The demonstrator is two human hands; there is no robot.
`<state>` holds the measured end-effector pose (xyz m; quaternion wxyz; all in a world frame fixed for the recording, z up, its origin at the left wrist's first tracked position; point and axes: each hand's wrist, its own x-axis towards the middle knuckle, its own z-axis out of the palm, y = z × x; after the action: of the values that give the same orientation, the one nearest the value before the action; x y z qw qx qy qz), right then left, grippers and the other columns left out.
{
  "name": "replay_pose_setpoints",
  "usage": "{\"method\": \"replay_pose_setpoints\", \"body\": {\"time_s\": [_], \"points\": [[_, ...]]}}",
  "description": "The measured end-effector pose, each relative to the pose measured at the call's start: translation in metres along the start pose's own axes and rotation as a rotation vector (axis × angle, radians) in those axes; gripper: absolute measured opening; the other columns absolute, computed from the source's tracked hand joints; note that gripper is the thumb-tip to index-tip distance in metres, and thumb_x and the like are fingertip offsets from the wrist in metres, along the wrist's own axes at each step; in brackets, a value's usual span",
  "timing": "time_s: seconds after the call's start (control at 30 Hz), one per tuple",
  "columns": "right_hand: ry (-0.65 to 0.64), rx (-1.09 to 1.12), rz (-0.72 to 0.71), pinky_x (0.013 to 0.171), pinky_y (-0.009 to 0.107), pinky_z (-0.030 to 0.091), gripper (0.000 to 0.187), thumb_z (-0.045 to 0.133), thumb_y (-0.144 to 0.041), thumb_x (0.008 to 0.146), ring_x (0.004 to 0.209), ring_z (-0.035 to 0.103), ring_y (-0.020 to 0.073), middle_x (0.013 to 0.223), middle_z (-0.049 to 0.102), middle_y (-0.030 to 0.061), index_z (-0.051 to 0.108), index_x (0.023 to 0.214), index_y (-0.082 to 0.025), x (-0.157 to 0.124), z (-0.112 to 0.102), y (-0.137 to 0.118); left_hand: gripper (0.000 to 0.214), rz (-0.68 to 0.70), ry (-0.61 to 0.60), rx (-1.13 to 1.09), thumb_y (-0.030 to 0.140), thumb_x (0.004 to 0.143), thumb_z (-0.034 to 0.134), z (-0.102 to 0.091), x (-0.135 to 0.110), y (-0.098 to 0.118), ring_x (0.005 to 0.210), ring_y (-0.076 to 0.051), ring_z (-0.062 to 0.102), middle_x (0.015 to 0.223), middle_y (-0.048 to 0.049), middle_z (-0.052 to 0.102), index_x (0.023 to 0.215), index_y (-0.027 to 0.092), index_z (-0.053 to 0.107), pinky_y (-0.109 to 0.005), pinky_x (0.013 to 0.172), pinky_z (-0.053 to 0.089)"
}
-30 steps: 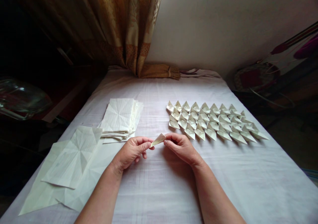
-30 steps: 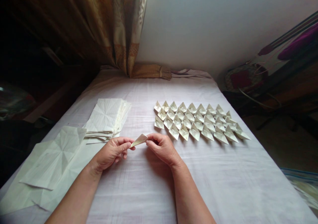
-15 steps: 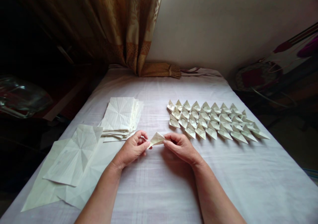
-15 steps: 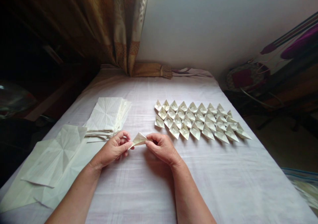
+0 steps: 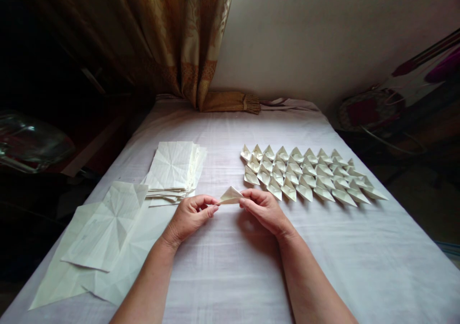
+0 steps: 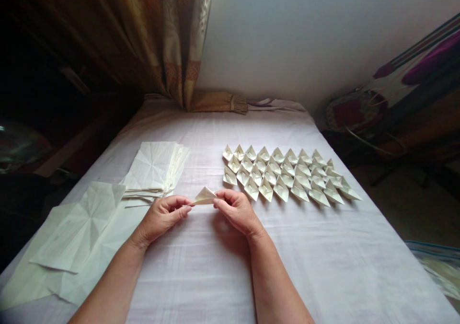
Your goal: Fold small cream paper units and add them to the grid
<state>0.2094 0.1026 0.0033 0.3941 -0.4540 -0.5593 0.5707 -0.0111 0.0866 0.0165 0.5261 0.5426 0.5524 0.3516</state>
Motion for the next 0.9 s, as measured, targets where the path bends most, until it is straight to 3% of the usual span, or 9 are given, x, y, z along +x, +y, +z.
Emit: {"method": "replay_pose_setpoints", "body": {"time_s": [0.13,0.63,0.77,0.9], "points": [[-0.001,0.006,0.001,0.053,0.023,0.034,0.026,0.065,-0.043,0.076,0.055,0.043,0.0096,0.061,0.056,-0.0022,0.066,0.073,-0.017,0.000,-0.001,0.001,0.024,0.031,0.107,0.016,0.040,0.068,0.073,0.008,0.002,-0.001,0.051,-0.011,0.052,0.056,0.0005,0.062,0.071,0.016,0.072,-0.021,0.051,0.039],[-0.036,0.008,-0.006,0.051,0.021,0.032,0.025,0.064,-0.041,0.078,0.055,0.043,0.0089,0.061,0.055,-0.0023,0.065,0.070,-0.017,-0.001,-0.001,0.000,0.033,-0.005,0.139,-0.149,0.045,0.065,0.074,0.017,0.006,-0.003,0.051,-0.009,0.050,0.060,0.0036,0.058,0.069,0.018,0.056,-0.020,0.050,0.041],[-0.022,0.045,0.004,0.053,0.022,0.036,0.025,0.063,-0.040,0.079,0.055,0.048,0.0096,0.066,0.063,-0.0008,0.068,0.087,-0.017,0.000,0.000,0.001,0.035,-0.014,0.182,-0.215,0.043,0.067,0.074,0.017,0.007,-0.006,0.051,-0.008,0.051,0.066,0.0038,0.060,0.081,0.019,0.053,-0.018,0.048,0.041],[0.120,0.154,-0.013,0.052,0.022,0.037,0.037,0.070,-0.041,0.074,0.054,0.052,0.0103,0.068,0.068,0.0000,0.057,0.101,-0.019,0.004,0.009,0.008,0.035,0.017,0.246,-0.250,0.043,0.069,0.073,0.019,0.009,-0.008,0.048,-0.006,0.049,0.068,0.0064,0.057,0.085,0.020,0.052,-0.017,0.046,0.040]]}}
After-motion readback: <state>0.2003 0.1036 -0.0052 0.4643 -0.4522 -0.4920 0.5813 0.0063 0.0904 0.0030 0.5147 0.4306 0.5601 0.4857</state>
